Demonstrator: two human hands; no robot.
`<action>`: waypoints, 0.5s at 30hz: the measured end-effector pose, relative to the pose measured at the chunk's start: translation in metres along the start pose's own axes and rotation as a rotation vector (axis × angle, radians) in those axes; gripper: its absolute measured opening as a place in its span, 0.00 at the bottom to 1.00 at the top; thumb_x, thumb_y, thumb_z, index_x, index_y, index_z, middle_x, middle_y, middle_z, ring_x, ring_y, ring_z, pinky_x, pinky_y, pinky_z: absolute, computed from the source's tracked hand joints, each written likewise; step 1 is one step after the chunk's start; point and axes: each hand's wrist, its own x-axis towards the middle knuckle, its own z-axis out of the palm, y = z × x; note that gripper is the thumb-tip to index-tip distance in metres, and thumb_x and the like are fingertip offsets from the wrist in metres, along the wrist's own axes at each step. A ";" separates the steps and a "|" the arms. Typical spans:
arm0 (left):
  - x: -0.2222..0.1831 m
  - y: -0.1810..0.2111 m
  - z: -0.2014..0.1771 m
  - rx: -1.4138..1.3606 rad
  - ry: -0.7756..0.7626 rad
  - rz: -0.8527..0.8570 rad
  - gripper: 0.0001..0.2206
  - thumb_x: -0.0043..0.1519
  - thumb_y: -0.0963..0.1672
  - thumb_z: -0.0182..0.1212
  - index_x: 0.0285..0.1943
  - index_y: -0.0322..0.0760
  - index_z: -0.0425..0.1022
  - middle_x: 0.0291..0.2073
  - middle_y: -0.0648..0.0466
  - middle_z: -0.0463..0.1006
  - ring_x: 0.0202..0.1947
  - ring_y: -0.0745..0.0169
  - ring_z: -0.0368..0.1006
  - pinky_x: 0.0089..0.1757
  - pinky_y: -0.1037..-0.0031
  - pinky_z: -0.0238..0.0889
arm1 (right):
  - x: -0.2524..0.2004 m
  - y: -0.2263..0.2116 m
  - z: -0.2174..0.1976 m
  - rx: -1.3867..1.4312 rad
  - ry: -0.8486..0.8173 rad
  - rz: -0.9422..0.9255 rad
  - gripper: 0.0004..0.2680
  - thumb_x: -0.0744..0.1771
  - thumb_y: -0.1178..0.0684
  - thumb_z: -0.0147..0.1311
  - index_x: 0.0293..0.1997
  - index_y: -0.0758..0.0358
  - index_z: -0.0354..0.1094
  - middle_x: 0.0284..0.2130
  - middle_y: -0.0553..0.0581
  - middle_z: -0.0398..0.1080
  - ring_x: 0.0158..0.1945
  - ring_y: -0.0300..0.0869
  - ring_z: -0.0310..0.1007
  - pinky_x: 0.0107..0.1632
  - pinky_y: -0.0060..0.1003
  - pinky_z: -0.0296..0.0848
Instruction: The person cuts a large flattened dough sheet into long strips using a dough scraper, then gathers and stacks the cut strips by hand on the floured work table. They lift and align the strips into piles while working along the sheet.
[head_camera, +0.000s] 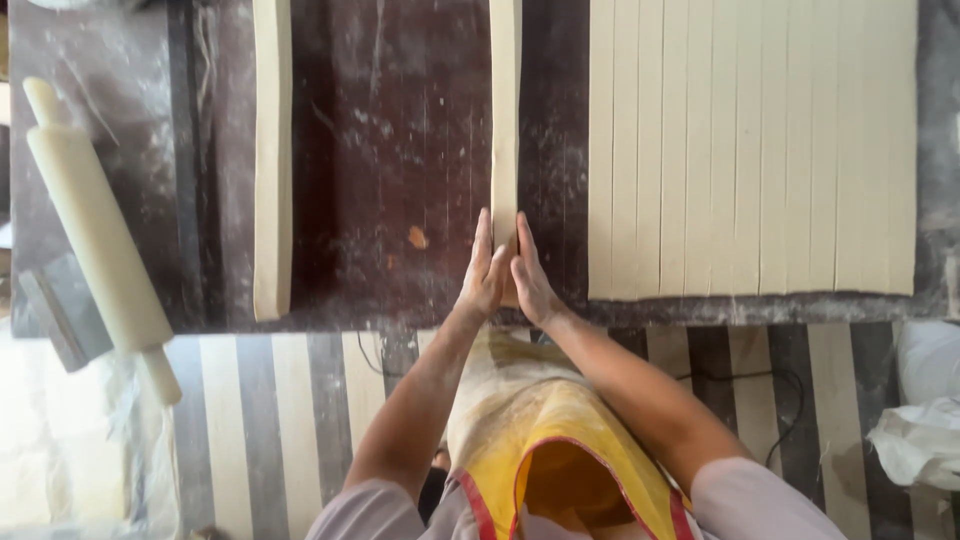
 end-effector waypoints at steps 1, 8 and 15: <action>0.009 0.003 -0.005 -0.057 0.023 -0.075 0.31 0.73 0.48 0.41 0.82 0.29 0.37 0.81 0.37 0.40 0.81 0.43 0.36 0.73 0.60 0.36 | 0.005 0.002 -0.002 -0.003 0.024 -0.025 0.37 0.71 0.23 0.28 0.80 0.67 0.23 0.80 0.65 0.23 0.83 0.53 0.18 0.79 0.50 0.27; 0.162 -0.017 -0.044 -0.062 0.066 -0.087 0.31 0.72 0.47 0.41 0.82 0.28 0.37 0.81 0.37 0.40 0.81 0.44 0.36 0.73 0.60 0.34 | 0.157 0.029 -0.052 0.009 0.213 -0.059 0.36 0.71 0.25 0.29 0.80 0.67 0.24 0.80 0.64 0.25 0.83 0.52 0.20 0.79 0.49 0.26; 0.286 -0.021 -0.038 -0.127 -0.026 -0.063 0.32 0.74 0.49 0.37 0.82 0.28 0.34 0.81 0.35 0.32 0.81 0.40 0.29 0.73 0.57 0.32 | 0.269 0.055 -0.071 0.058 0.244 -0.103 0.35 0.72 0.25 0.28 0.81 0.65 0.26 0.81 0.64 0.27 0.84 0.53 0.22 0.81 0.49 0.29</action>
